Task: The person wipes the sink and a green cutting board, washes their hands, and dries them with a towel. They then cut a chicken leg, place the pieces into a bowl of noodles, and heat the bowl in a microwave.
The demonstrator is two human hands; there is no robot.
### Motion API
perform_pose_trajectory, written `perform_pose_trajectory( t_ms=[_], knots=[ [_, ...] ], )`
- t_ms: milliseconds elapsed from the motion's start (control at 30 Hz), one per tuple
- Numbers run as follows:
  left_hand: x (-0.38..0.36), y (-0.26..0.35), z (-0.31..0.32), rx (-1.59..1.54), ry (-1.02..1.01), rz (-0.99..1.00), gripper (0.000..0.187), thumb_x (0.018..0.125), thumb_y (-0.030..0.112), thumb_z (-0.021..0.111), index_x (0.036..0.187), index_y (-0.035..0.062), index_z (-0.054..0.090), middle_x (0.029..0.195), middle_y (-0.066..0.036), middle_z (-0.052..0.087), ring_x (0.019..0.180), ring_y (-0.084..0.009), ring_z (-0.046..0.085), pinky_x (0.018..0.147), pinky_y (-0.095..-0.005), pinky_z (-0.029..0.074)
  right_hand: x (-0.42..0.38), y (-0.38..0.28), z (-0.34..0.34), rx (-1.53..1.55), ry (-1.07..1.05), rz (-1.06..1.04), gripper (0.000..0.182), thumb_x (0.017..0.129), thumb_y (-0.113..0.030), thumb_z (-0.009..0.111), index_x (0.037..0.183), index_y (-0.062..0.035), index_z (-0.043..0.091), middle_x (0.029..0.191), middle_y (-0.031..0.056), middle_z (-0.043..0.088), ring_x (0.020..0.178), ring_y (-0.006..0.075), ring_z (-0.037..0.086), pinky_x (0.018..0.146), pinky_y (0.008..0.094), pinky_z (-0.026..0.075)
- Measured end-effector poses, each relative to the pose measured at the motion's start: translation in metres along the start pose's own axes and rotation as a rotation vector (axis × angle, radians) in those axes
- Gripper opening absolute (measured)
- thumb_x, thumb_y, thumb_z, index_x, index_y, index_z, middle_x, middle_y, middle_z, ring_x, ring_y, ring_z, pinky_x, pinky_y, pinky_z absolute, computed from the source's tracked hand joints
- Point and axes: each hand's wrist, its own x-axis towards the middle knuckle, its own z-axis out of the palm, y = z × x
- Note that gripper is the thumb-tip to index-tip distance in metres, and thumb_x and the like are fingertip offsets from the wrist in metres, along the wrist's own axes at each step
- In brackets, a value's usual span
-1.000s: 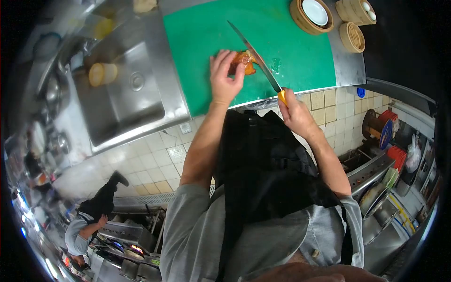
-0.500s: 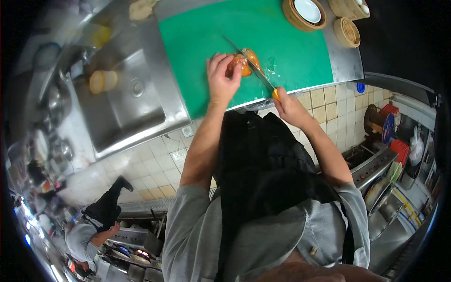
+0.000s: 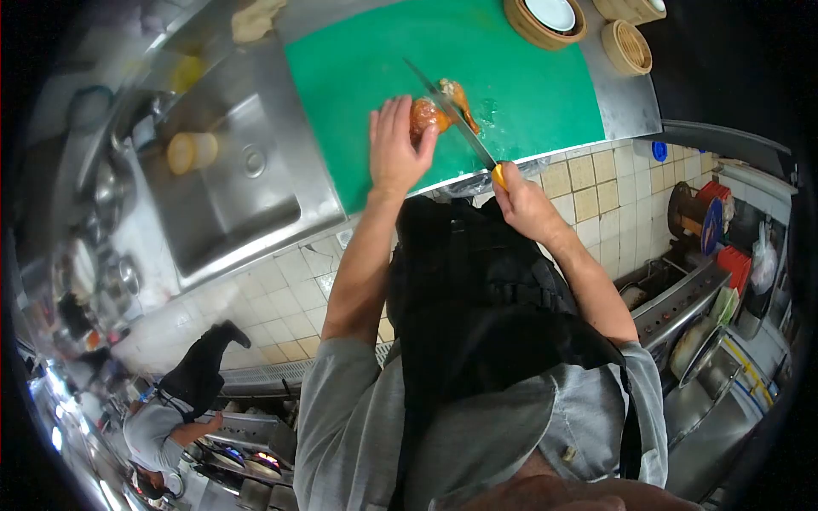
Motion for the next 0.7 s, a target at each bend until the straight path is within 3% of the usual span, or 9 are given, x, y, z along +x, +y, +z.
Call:
perform_pose_trajectory(
  t_ms=[233,400,500,567,700],
  knots=[
    [-0.004,0.002,0.001,0.043,0.013,0.009,0.067,0.083,0.035,0.076,0.133,-0.0033,0.053,0.127,-0.023,0.059,0.127,-0.0409,0.051,0.113,-0.0569,0.031,-0.006,0.016,0.026,0.044,0.006,0.010,0.024,0.095,-0.009,0.053,0.111,0.0004,0.038,0.077,0.0328,0.061,0.077,0.0534,0.060,0.064,0.0578,0.046],
    [-0.007,0.000,0.005,0.017,0.072,0.013,0.065,0.080,0.034,0.078,0.127,-0.0055,0.056,0.122,-0.022,0.059,0.124,-0.0423,0.051,0.112,-0.0568,0.033,0.041,0.020,0.019,0.005,-0.062,-0.006,0.024,0.096,-0.011,0.055,0.109,-0.0021,0.036,0.082,0.0310,0.061,0.083,0.0524,0.061,0.067,0.0552,0.047],
    [-0.003,-0.001,0.001,-0.031,0.124,-0.079,0.067,0.080,0.036,0.078,0.130,-0.0013,0.055,0.129,-0.021,0.056,0.129,-0.0431,0.047,0.114,-0.0614,0.026,0.025,0.016,0.009,-0.012,-0.068,-0.022,0.028,0.096,-0.012,0.055,0.116,-0.0016,0.038,0.086,0.0312,0.062,0.085,0.0520,0.061,0.068,0.0547,0.047],
    [0.006,0.018,-0.018,0.110,0.137,-0.039,0.048,0.081,0.034,0.076,0.120,0.0086,0.065,0.138,-0.018,0.052,0.136,-0.0440,0.039,0.112,-0.0712,0.016,0.010,0.016,0.009,0.084,0.049,0.005,0.024,0.097,-0.012,0.054,0.115,-0.0035,0.041,0.093,0.0316,0.063,0.089,0.0527,0.060,0.071,0.0556,0.047],
    [0.019,0.038,-0.011,0.309,-0.021,0.086,0.031,0.083,0.033,0.075,0.110,0.0175,0.073,0.149,-0.012,0.043,0.145,-0.0419,0.026,0.109,-0.0777,0.005,-0.008,0.007,-0.007,0.234,0.228,0.057,0.031,0.098,-0.015,0.057,0.124,-0.0055,0.045,0.090,0.0286,0.064,0.086,0.0474,0.065,0.071,0.0484,0.050]
  ],
)
